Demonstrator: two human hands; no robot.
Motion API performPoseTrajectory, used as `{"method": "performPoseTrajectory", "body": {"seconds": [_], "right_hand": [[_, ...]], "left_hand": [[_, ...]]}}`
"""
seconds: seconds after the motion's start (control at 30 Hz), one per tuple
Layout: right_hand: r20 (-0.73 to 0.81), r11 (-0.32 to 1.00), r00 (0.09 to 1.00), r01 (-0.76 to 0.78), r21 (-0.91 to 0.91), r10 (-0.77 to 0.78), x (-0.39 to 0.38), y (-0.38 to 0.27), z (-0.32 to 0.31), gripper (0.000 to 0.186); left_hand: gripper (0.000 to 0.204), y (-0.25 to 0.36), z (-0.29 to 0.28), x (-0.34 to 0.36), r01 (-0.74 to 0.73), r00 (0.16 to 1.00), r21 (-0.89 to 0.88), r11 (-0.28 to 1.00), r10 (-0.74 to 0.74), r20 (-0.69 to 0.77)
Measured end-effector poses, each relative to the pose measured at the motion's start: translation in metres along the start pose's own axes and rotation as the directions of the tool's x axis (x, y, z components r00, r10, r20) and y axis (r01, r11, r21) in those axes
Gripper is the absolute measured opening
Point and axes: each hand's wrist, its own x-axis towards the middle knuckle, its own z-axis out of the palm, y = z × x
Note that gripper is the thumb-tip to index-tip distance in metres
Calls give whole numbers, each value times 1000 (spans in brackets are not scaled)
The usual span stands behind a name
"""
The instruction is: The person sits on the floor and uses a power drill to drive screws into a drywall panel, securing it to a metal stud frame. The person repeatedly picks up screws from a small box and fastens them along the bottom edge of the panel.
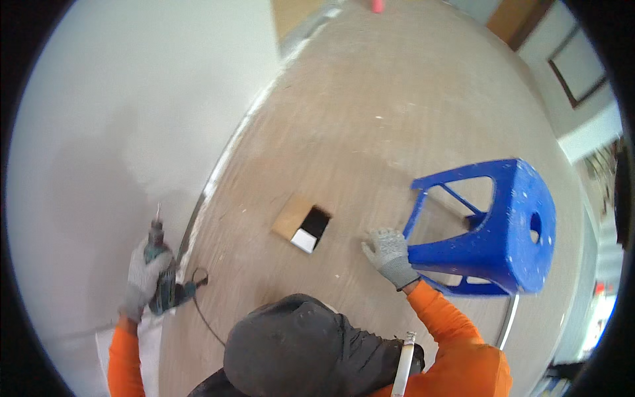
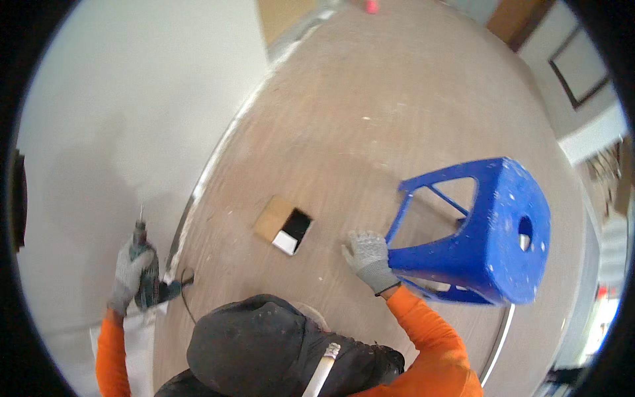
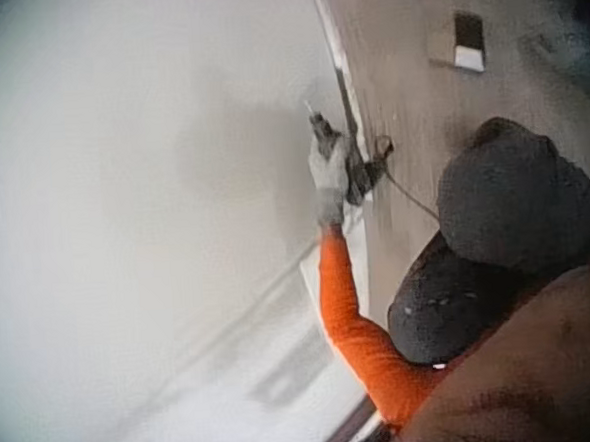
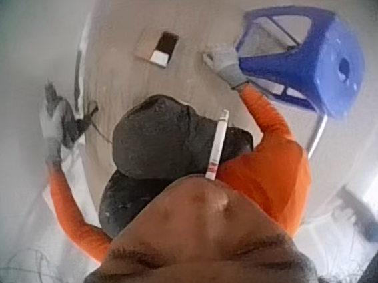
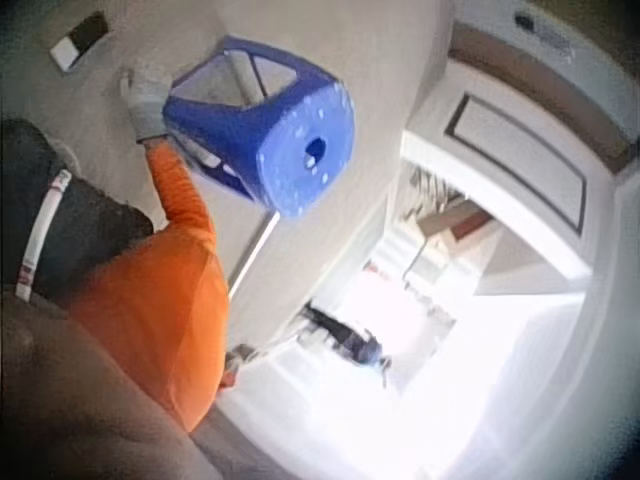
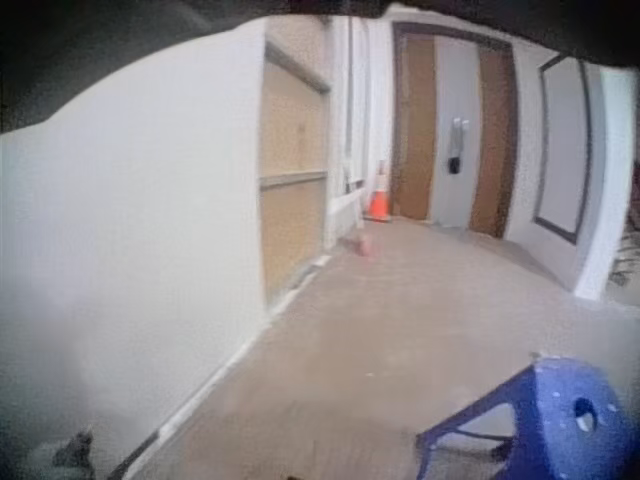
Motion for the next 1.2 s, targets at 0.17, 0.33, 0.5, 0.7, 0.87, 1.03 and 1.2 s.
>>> {"method": "performPoseTrajectory", "body": {"seconds": [0.17,0.33,0.5,0.7,0.87,1.03,1.2], "right_hand": [[149,950,943,-280,-137,299,-10,21,-33,41],[350,905,839,-418,-74,416,-4,41,-65,53],[257,945,947,-252,210,196,82,-1,-42,70],[90,955,980,149,257,-178,162,-66,49,51],[390,997,918,66,44,-78,192,-57,33,38],[340,993,938,-23,-117,62,226,-29,25,36],[187,976,960,-216,20,208,266,37,22,43]], "left_hand": [[19,-12,29,27,-34,999,-97,995,36,14],[32,-67,60,64,7,993,-184,983,16,121],[39,-88,97,98,-128,990,-131,983,134,39],[39,-53,70,93,71,937,88,994,-97,336],[37,-61,39,80,117,945,-98,988,-80,316],[35,-76,21,80,67,978,-128,990,-40,203],[31,-70,19,71,174,979,-392,903,-114,171]]}}
